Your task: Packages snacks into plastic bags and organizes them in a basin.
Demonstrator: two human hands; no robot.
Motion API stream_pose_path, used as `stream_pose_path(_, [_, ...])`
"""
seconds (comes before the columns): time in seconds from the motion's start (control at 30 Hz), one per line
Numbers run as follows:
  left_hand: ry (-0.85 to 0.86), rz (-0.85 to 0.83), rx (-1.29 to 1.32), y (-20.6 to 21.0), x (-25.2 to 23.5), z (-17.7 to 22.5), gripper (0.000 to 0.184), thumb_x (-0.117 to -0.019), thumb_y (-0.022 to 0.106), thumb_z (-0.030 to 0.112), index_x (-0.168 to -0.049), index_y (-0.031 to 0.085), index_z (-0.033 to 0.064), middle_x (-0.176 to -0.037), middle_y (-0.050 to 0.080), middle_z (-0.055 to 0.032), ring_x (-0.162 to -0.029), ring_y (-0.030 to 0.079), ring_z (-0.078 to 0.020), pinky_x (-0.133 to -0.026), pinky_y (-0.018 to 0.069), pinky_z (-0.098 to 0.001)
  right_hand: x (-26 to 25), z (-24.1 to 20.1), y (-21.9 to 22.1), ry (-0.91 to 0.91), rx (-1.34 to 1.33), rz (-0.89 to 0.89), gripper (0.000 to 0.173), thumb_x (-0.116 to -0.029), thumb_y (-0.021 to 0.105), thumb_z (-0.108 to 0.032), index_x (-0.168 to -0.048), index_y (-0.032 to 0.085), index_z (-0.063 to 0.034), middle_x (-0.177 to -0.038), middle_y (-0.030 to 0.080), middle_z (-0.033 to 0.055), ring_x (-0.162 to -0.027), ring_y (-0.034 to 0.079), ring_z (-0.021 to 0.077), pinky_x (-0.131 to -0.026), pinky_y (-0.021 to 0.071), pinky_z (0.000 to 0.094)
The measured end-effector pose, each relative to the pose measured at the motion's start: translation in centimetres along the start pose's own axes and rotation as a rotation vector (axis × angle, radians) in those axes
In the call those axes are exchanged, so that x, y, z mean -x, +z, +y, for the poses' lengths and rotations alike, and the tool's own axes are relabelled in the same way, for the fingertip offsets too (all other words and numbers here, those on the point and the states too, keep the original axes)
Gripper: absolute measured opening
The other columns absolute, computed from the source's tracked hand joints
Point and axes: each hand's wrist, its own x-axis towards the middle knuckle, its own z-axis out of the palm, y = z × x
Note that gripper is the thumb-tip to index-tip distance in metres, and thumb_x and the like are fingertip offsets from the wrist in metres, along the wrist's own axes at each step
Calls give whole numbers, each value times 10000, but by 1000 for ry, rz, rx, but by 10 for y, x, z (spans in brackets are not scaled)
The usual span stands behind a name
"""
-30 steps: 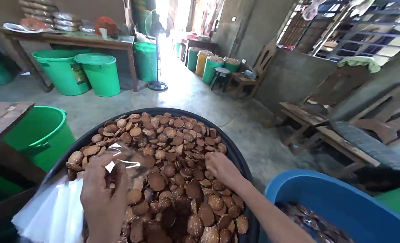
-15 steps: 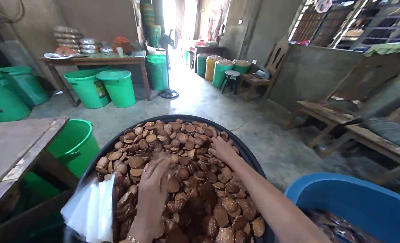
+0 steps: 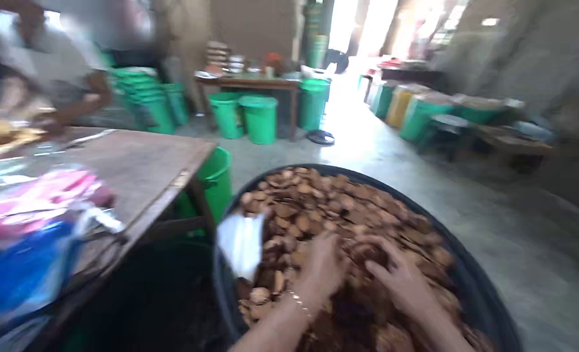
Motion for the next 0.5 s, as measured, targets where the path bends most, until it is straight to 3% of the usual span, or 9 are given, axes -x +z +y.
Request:
stream_pose_path(0.07, [112,99,120,4,5,-6,510,-857,705,-67,-1348,568,-42,-1400,549,-254,-1238,602,-344,-1045,506,-444,3,-9,8,-282,388,-31,368,-870,631,10,-1229,673,83,-1229,679,268,-1178,638,437,-1027,489,574])
stream_pose_path(0.13, [226,178,146,13,5,-8,534,-892,662,-80,-1405,519,-49,-1455,497,-280,-1242,603,-386,-1015,528,-474,1,-20,9,-325,604,-106,355,-935,598,2,-1262,632,136,-1244,647,348,-1208,589,559,-1068,422,659])
stream_pose_path(0.23, [357,270,32,26,13,7,510,-932,619,-71,-1432,526,-31,-1462,523,-255,-1187,650,-380,-964,558,-475,-3,-40,12,2,742,-153,391,-1000,492,-18,-1337,537,176,-1270,616,373,-1186,614,534,-1010,460,661])
stream_pose_path(0.3, [543,378,-69,31,17,13,506,-883,659,-95,-1379,606,-10,-1403,597,-221,-1170,671,-344,-951,568,-445,-10,-67,20,288,655,-100,413,-1041,482,-71,-1397,503,137,-1346,594,328,-1270,584,454,-1082,423,600])
stream_pose_path(0.33, [641,457,-90,29,17,12,465,-869,672,-85,-1323,665,14,-1351,642,-191,-1161,678,-314,-958,566,-424,-9,-63,16,237,579,-67,435,-1048,491,-118,-1418,501,111,-1343,607,304,-1262,601,413,-1094,440,555])
stream_pose_path(0.4, [753,610,29,12,19,8,290,-903,676,7,-1181,752,39,-1276,685,-159,-1213,641,-256,-1054,513,-382,-7,-51,-6,-90,469,11,423,-1032,511,-130,-1379,546,110,-1251,655,306,-1148,664,411,-1014,504,569])
stream_pose_path(0.43, [723,621,193,2,19,6,262,-932,667,56,-1169,723,-40,-1300,658,-203,-1259,609,-247,-1094,485,-361,-11,-53,-21,-220,429,35,409,-1022,507,-141,-1348,580,95,-1239,662,291,-1122,671,387,-978,517,558])
stream_pose_path(0.47, [619,545,403,-6,18,3,415,-941,648,90,-1278,596,-148,-1382,582,-262,-1300,577,-240,-1096,473,-338,-16,-60,-37,-276,398,30,395,-1021,501,-193,-1326,624,26,-1247,677,213,-1122,673,282,-972,538,468])
stream_pose_path(0.5, [487,374,658,-13,16,-1,622,-968,622,164,-1455,387,-145,-1493,479,-233,-1305,570,-188,-1047,513,-297,-20,-72,-49,-284,366,-11,354,-1025,527,-239,-1279,663,-33,-1182,699,131,-1051,676,165,-921,559,365])
